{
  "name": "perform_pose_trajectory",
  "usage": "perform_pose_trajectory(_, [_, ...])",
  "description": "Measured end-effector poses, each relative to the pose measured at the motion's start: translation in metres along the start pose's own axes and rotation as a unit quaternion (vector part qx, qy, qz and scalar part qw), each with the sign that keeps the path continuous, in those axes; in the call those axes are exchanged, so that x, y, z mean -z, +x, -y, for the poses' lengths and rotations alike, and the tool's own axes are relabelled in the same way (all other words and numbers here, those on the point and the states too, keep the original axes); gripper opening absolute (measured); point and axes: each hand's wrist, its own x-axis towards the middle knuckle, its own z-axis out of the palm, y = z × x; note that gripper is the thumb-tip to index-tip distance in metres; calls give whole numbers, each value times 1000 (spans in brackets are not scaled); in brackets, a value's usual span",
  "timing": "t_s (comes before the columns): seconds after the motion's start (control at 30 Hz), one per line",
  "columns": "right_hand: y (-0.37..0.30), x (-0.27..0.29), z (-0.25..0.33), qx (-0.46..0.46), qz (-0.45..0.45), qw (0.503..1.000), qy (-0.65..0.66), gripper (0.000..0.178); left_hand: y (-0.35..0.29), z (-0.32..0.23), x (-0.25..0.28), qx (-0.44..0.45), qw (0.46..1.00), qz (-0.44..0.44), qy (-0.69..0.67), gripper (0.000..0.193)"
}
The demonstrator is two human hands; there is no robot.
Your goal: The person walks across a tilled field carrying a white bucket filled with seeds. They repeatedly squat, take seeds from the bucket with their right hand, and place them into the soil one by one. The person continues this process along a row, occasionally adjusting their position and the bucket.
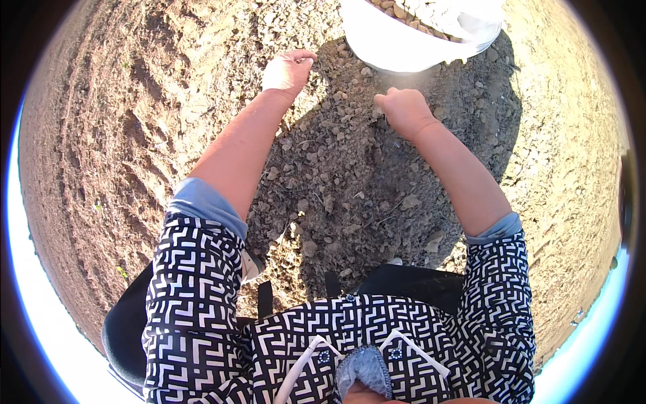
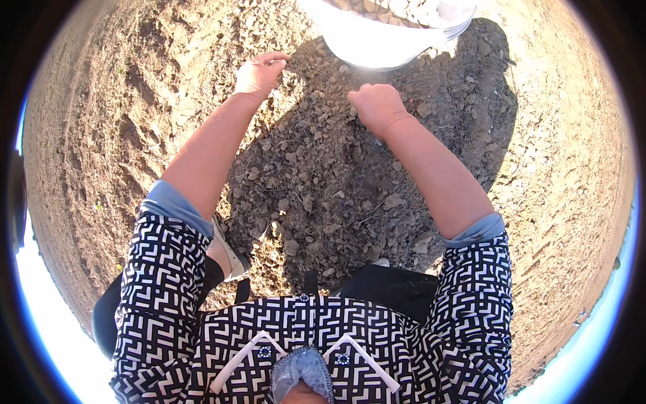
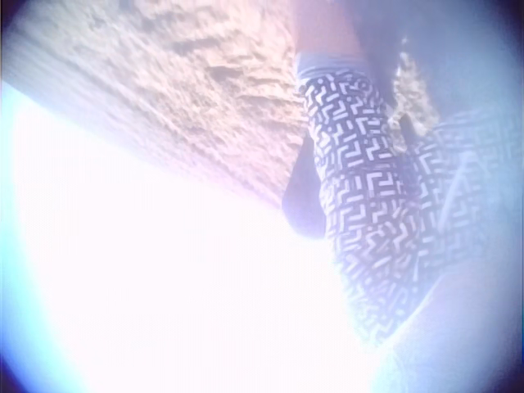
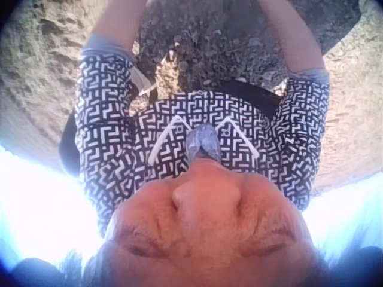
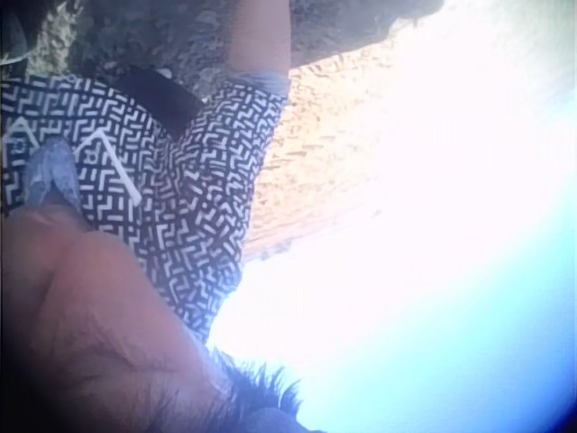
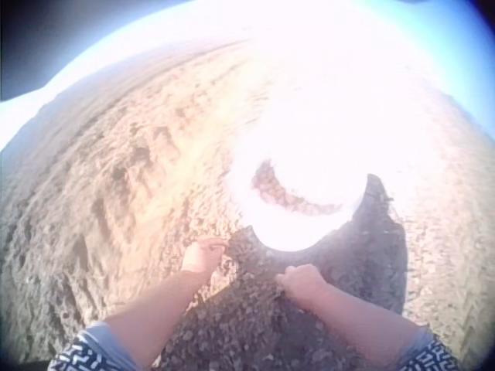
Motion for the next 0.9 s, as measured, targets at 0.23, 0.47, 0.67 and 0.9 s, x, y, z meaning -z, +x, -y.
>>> perform_pose_trajectory(0.23, [-1, 135, -32, 82, -483, 845, 216, 28, 62, -12, -47, -128, 987, -27, 94, 28])
perform_pose_trajectory(0.47, [23, 135, -67, -137, -483, 864, 45, 26, 98, -33, -79, -63, 937, 36, 341, 35])
perform_pose_trajectory(0.67, [30, 131, -62, -258, -474, 826, 166, 12, 112, -28, -100, -114, 894, 23, 432, 28])
perform_pose_trajectory(0.9, [39, 143, -54, -320, -421, 817, 230, 16, 116, -23, -88, -70, 934, 59, 344, 28])
